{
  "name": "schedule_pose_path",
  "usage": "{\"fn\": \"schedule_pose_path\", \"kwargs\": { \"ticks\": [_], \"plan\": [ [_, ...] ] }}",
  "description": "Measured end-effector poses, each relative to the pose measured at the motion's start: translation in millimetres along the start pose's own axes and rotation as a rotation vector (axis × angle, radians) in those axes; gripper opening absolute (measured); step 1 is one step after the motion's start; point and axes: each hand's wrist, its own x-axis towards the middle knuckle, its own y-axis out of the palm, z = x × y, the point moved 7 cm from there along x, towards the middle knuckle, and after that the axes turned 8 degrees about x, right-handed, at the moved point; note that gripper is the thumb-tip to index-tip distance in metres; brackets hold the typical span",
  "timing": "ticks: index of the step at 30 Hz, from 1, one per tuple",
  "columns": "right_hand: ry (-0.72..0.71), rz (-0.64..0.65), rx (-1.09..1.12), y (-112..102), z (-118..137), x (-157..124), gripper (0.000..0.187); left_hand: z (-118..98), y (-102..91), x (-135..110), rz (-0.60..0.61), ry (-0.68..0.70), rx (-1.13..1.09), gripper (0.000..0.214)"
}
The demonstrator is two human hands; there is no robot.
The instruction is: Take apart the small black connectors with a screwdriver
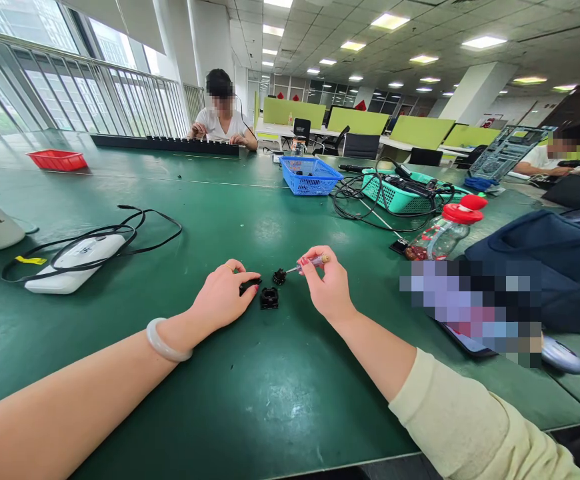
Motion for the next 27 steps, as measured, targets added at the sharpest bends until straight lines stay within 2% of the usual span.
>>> {"fn": "schedule_pose_path", "kwargs": {
  "ticks": [5, 9, 12, 15, 19, 24, 27],
  "plan": [
    [-0.041, 0.098, 0.03, 9, 9, -4, 0.014, -6, -1.3, 0, -0.032, 0.046, -0.074, 0.035],
    [-0.075, 0.123, 0.053, 11, 13, -6, 0.013, -15, 5.8, -3, 0.062, 0.127, -0.209, 0.052],
    [-0.108, 0.101, 0.067, 9, 16, -6, 0.013, -24, 10.2, -6, 0.145, 0.237, -0.237, 0.062],
    [-0.132, 0.055, 0.103, 6, 17, -6, 0.014, -30, 8.5, -9, 0.173, 0.313, -0.254, 0.055],
    [-0.17, -0.003, 0.158, 0, 20, -8, 0.015, -33, 4.2, -11, 0.174, 0.328, -0.291, 0.049],
    [-0.22, -0.022, 0.154, -3, 27, -12, 0.015, -43, 5.2, -17, 0.187, 0.378, -0.264, 0.058],
    [-0.239, -0.055, 0.177, -6, 31, -14, 0.015, -53, 5.5, -19, 0.161, 0.383, -0.238, 0.048]
  ]
}}
